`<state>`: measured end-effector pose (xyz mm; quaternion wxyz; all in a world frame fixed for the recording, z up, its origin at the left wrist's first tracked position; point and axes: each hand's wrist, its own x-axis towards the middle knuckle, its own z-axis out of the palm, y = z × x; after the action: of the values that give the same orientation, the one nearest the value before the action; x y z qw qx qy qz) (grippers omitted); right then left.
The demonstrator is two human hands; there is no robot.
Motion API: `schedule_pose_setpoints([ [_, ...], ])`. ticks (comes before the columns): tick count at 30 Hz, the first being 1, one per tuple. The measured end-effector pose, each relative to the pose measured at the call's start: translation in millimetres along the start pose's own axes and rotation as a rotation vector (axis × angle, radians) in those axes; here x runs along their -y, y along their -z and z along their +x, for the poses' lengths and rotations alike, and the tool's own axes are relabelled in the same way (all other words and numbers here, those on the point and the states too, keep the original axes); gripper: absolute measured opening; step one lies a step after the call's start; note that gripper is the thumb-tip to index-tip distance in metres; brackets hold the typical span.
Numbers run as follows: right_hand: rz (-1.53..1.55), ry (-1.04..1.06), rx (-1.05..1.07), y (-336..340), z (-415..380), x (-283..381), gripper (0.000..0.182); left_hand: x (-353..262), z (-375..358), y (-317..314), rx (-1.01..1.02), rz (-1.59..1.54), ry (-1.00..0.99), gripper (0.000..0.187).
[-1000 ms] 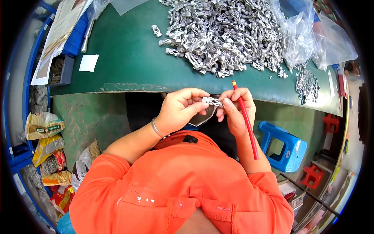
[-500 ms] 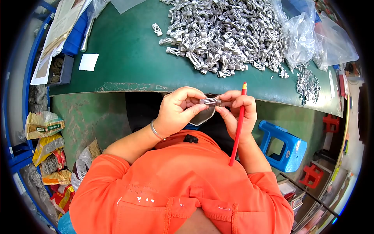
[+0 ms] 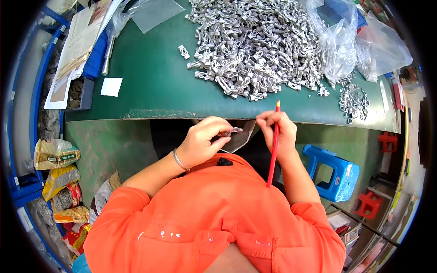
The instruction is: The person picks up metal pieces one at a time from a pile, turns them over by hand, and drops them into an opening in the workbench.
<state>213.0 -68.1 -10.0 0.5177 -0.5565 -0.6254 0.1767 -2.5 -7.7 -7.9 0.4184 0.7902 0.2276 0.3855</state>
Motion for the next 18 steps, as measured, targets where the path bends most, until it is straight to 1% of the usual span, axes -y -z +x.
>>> schedule_pose_setpoints([
  [1, -0.103, 0.137, -0.01, -0.4, 7.9, -9.1, 0.027, 1.4, -4.7, -1.9, 0.059, -0.03, 0.112, 0.026],
  [2, -0.103, 0.135, -0.014, -1.1, 14.5, -10.5, 0.027, 2.0, -8.4, -2.7, 0.119, -0.06, 0.223, 0.027],
  [3, -0.232, 0.138, 0.003, -3.3, 23.5, -7.0, 0.028, 2.4, -11.5, -1.2, 0.189, -0.03, 0.264, 0.028],
  [4, -0.36, 0.138, 0.022, -6.5, 30.8, -4.8, 0.03, 2.6, -11.9, -2.3, 0.192, -0.028, 0.262, 0.028],
  [6, -0.407, 0.119, 0.003, -15.1, 35.9, -8.7, 0.033, 1.5, -11.1, -3.1, 0.241, -0.091, 0.352, 0.026],
  [8, -0.533, 0.094, -0.017, -18.7, 41.8, -6.8, 0.032, -3.9, -3.2, -0.9, 0.236, -0.084, 0.352, 0.024],
  [10, -0.531, 0.08, 0.007, -14.0, 39.8, -2.8, 0.029, -5.6, 0.6, 1.5, 0.218, -0.142, 0.401, 0.022],
  [12, -0.524, 0.062, 0.016, -6.4, 35.1, -3.2, 0.026, -3.4, 1.9, 1.9, 0.21, -0.172, 0.408, 0.023],
  [14, -0.412, 0.064, -0.096, 2.1, 35.2, 1.4, 0.021, -3.0, 8.4, 0.0, 0.196, -0.195, 0.46, 0.027],
  [16, 0.034, -0.253, -0.176, 0.1, 27.9, -2.6, 0.02, 3.1, 13.1, -8.9, 0.174, -0.253, 0.487, 0.03],
  [17, 0.371, -0.439, -0.155, 2.8, 23.0, 0.9, 0.018, 5.9, 16.6, -14.2, 0.122, -0.391, 0.537, 0.03],
  [18, 0.369, -0.44, -0.156, 2.6, 21.8, 3.3, 0.018, 5.9, 21.5, -18.7, 0.069, -0.53, 0.588, 0.03],
])
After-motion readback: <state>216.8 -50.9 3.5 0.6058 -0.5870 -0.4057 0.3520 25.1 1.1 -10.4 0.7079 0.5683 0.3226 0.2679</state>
